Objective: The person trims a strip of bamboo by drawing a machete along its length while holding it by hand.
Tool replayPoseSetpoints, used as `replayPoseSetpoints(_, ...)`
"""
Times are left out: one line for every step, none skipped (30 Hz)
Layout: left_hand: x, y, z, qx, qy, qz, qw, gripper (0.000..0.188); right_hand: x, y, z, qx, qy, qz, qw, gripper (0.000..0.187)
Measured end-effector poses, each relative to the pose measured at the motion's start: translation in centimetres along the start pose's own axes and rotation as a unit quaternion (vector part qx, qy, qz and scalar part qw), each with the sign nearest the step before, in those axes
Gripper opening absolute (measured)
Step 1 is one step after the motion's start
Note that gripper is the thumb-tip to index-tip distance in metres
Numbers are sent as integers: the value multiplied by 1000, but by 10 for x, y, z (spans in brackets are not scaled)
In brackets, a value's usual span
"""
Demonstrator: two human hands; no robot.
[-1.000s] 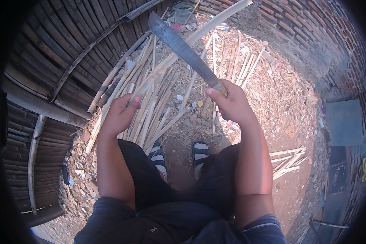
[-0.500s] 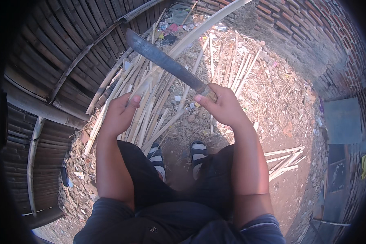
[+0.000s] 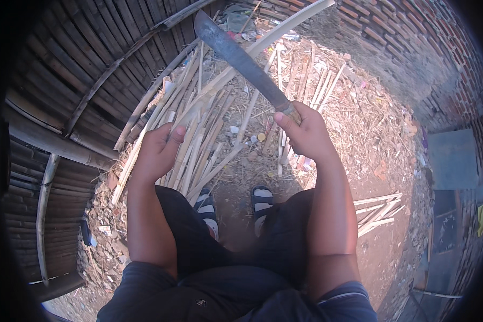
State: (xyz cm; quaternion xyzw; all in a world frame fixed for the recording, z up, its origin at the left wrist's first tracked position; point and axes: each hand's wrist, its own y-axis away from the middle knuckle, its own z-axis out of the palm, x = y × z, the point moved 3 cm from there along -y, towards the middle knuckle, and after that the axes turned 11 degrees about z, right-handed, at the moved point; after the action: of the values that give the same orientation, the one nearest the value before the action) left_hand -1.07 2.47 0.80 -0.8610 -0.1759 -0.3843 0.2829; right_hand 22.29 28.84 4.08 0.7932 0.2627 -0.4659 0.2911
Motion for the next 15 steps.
replayPoseSetpoints(0,0,-1,-3,-4,1,1000,53,2,-3,1,3,-5,0,1000,46)
replayPoseSetpoints(0,-1,-1,-9,-16,-5,1000,53,4,-4,0,7,-10,1,1000,47)
replayPoseSetpoints(-1,-1,-2,-15,-29,-11,999,53,4,-4,0,12,-14,2,1000,47)
replayPoseSetpoints(-2,-1,-2,-22,-41,-16,999,54,4,-2,3,21,-8,8,1000,46)
replayPoseSetpoints(-1,-1,-4,-22,-38,-27,999,54,2,-1,7,6,28,41,999,47)
replayPoseSetpoints(0,0,-5,-22,-35,-38,998,54,0,0,13,1,47,28,999,47)
replayPoseSetpoints(1,1,-6,-22,-32,-49,998,54,-2,1,18,-4,65,15,998,47)
replayPoseSetpoints(0,2,-7,-20,-22,-45,999,54,-1,0,18,-3,78,16,997,48)
replayPoseSetpoints(-2,2,-7,-18,-13,-41,999,54,-2,-2,16,-8,66,14,998,48)
replayPoseSetpoints(-4,3,-6,-17,-4,-38,999,54,-1,-3,12,-13,53,12,998,48)
replayPoseSetpoints(-4,3,-6,-13,3,-35,999,55,-1,-4,10,-18,40,11,999,49)
replayPoseSetpoints(-4,3,-4,-10,10,-32,999,55,2,-4,9,-28,0,38,999,49)
replayPoseSetpoints(-4,4,-4,-6,17,-29,999,55,4,-6,7,-19,-16,27,999,49)
replayPoseSetpoints(-5,3,-4,-11,9,-25,1000,56,7,-7,4,-8,-31,17,999,49)
replayPoseSetpoints(-7,2,-5,-17,1,-21,1000,56,9,-8,1,3,-46,8,999,50)
